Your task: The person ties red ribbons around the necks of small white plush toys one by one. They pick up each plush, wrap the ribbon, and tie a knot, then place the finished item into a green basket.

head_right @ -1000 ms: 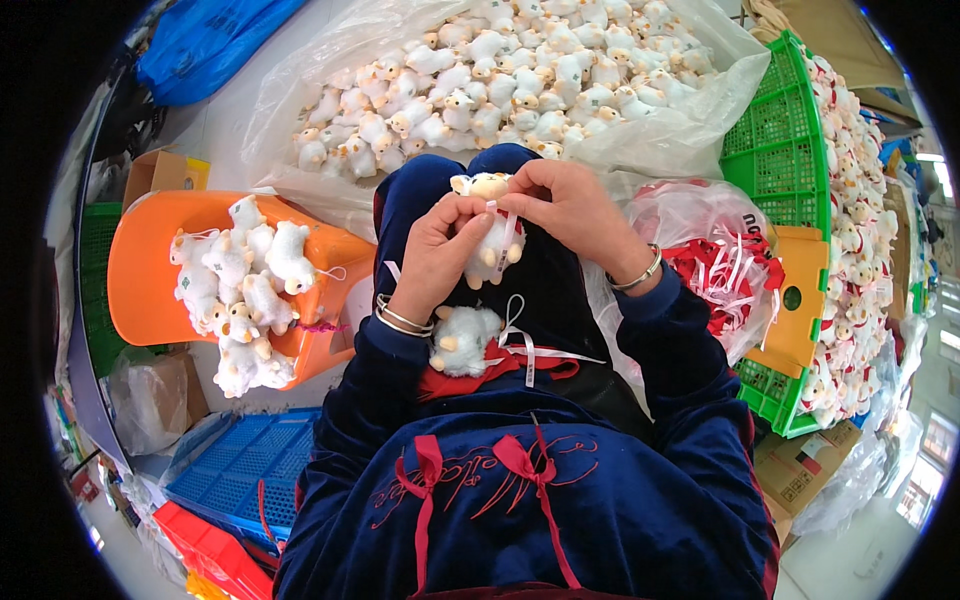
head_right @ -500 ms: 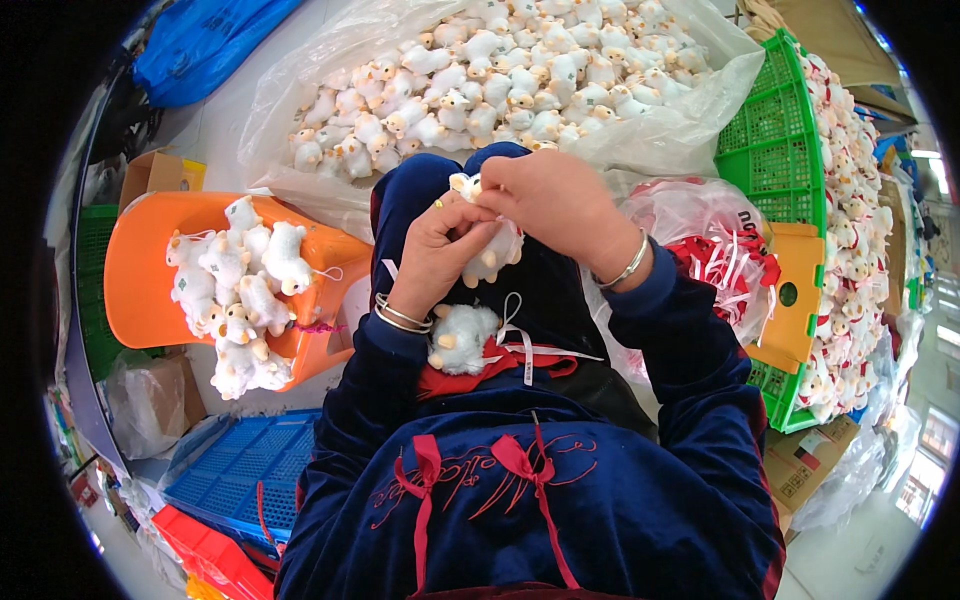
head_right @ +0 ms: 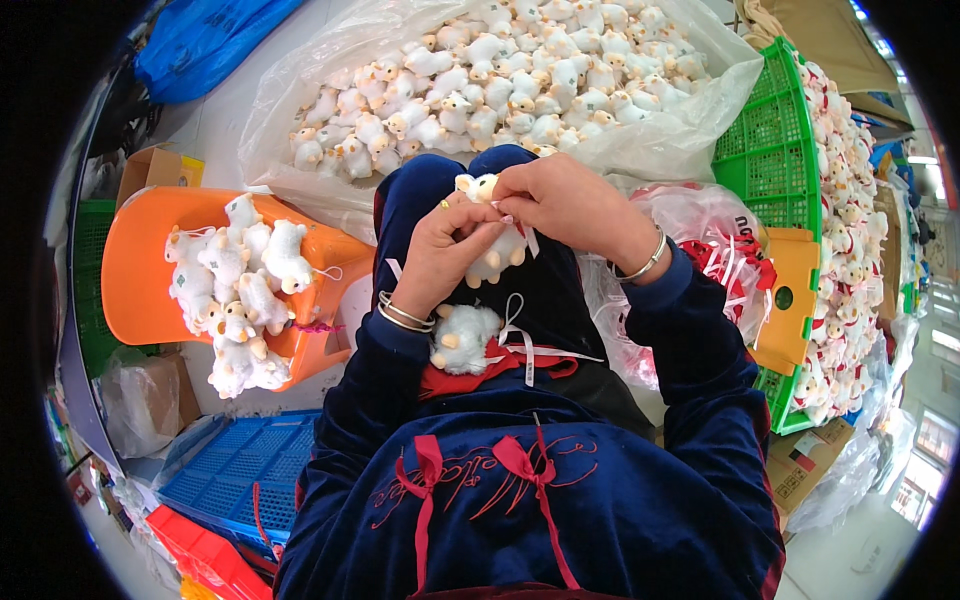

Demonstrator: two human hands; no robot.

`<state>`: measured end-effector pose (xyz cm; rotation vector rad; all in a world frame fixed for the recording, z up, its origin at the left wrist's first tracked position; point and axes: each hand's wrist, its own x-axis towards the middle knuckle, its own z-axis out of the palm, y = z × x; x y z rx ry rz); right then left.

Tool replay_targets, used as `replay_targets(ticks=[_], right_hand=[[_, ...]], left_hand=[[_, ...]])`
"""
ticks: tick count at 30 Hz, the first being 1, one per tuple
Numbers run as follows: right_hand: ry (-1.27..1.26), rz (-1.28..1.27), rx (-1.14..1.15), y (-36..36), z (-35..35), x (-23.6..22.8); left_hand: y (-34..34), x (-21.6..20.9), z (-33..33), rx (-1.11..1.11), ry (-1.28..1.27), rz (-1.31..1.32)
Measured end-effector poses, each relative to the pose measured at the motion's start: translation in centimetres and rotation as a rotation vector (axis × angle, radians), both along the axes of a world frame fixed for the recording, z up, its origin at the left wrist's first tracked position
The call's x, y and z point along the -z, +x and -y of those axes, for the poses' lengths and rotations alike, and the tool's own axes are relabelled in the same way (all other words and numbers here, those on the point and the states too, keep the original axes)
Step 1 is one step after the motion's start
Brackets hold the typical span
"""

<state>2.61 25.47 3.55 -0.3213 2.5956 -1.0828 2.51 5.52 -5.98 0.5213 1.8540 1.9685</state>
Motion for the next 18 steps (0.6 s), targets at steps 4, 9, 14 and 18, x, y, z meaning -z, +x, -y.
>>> replay_targets(ticks=[4, 9, 14, 18], right_hand=[[0.183, -0.326, 0.015, 0.3, 0.2, 0.9], [0.209, -0.262, 0.009, 0.5, 0.7, -0.2], [0.002, 0.045, 0.065, 0.5, -0.1, -0.4], [-0.179, 0.113, 0.127, 0.9, -0.9, 0.7]], left_hand=[[0.0, -0.2, 0.1, 0.004, 0.0, 0.031], [-0.1, -0.4, 0.1, 0.004, -0.016, 0.017], [-0.1, -0.1, 0.1, 0.0, 0.004, -0.01], [0.1, -0.3, 0.1, 0.013, 0.0, 0.058]])
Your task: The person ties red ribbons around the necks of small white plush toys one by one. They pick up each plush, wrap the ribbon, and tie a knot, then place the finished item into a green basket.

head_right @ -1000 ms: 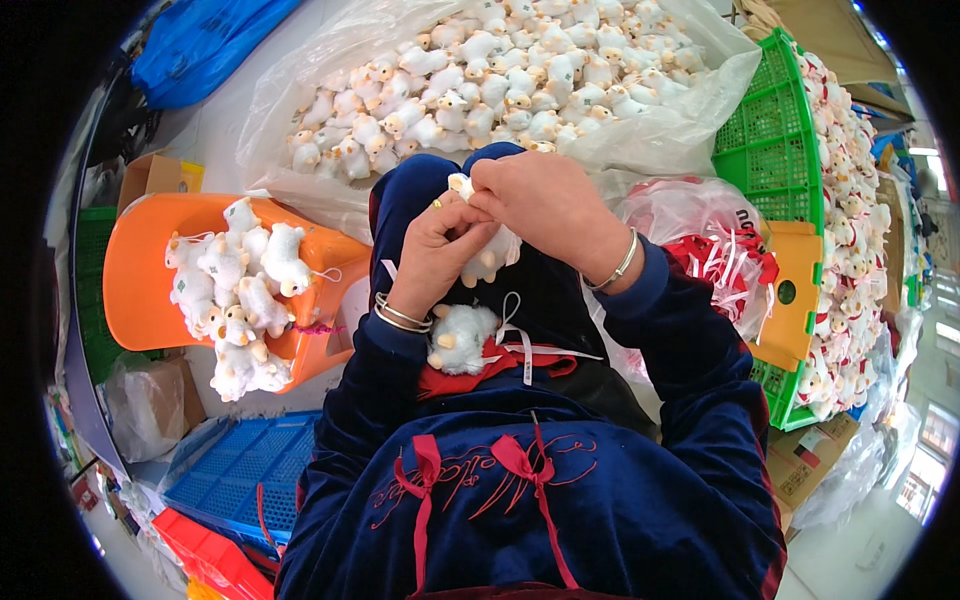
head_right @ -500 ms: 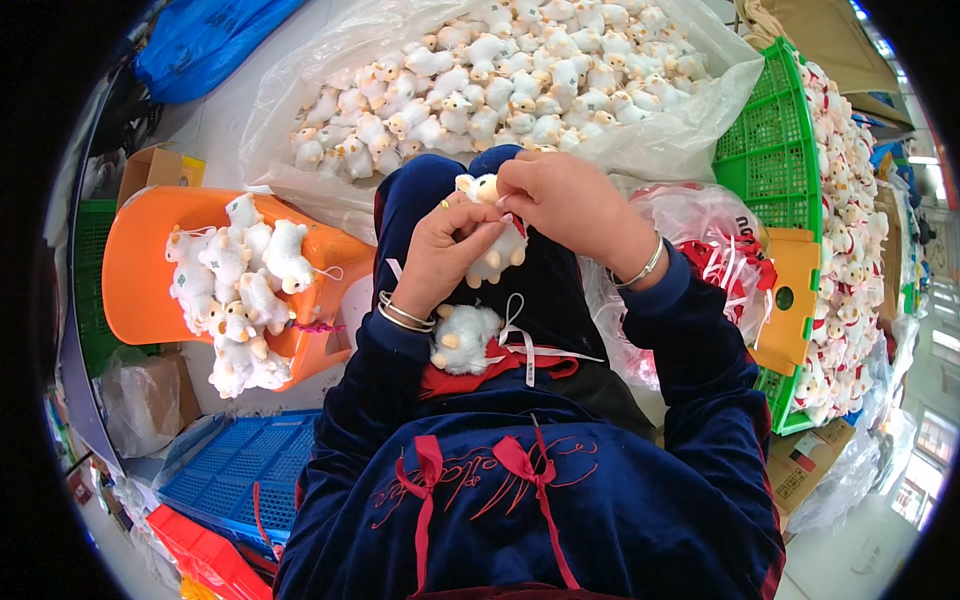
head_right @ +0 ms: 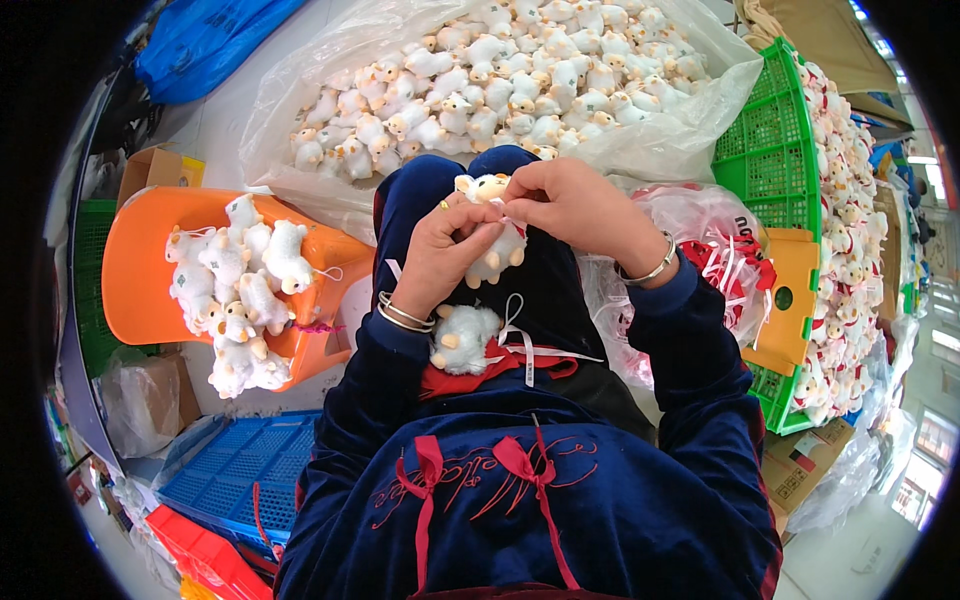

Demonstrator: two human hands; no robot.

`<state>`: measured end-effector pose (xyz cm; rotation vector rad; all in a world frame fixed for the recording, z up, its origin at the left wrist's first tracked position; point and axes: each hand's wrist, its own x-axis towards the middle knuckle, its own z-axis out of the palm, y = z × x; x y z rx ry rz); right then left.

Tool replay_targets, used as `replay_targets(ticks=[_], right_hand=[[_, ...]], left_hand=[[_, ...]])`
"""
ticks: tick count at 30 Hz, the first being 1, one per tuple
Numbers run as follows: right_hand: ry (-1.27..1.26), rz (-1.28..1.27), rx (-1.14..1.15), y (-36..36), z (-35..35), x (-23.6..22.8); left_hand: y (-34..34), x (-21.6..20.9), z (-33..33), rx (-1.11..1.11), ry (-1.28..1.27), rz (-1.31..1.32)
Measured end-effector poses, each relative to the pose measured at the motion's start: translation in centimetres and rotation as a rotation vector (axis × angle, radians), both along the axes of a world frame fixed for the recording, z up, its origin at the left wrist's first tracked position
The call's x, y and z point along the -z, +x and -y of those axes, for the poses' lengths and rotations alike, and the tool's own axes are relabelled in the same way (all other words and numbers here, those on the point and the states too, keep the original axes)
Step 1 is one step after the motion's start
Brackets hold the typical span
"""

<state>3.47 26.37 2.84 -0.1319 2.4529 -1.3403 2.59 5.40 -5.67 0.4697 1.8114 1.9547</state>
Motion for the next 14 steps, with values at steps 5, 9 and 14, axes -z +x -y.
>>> replay_targets(ticks=[5, 9, 14], right_hand=[[-0.165, 0.138, 0.037, 0.3, -0.6, 1.3], [-0.266, 0.1, 0.083, 0.6, 0.4, 1.5], [-0.188, 0.098, -0.064, 0.2, 0.1, 1.6]], left_hand=[[-0.1, 0.0, 0.0, -0.006, 0.005, -0.027], [0.0, 0.2, 0.0, -0.017, 0.012, -0.025], [-0.2, 0.7, 0.2, -0.008, -0.033, -0.093]])
